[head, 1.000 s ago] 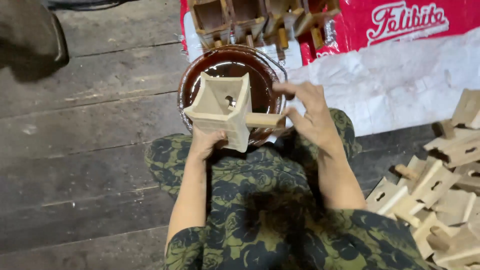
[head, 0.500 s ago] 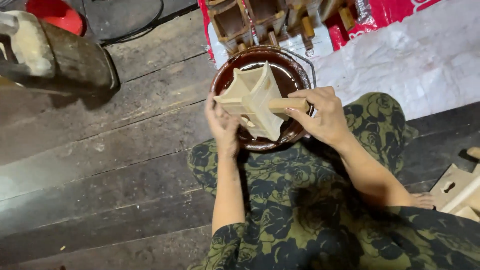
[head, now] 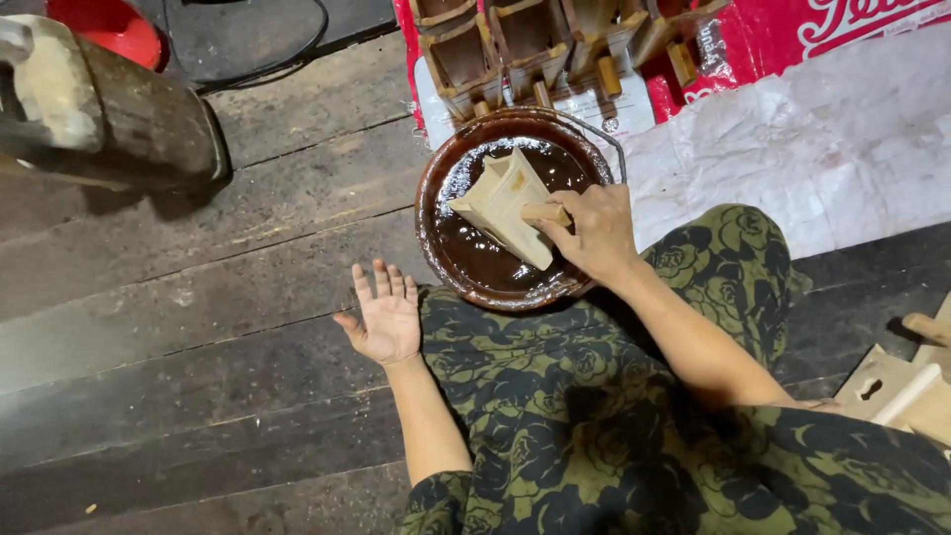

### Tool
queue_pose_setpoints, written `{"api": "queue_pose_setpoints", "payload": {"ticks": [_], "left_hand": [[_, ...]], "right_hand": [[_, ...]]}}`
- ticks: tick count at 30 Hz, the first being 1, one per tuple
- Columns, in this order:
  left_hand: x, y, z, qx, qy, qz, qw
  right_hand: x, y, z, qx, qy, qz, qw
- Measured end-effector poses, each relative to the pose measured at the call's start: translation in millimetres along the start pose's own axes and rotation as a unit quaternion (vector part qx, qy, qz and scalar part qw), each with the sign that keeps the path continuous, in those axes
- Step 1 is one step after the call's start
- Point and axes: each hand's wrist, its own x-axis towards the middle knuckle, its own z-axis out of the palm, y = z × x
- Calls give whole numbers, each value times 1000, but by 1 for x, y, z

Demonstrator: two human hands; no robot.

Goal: Dipping small wooden birdhouse-like components into a bowl of dark wood stain and arranging them on a rack.

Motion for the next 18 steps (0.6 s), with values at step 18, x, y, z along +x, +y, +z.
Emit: {"api": "queue_pose_setpoints", "payload": {"ticks": [18], "left_hand": [[10, -3, -10, -32, 39, -28, 998]], "right_hand": [[-13, 1, 21, -65, -95, 22, 993]]}}
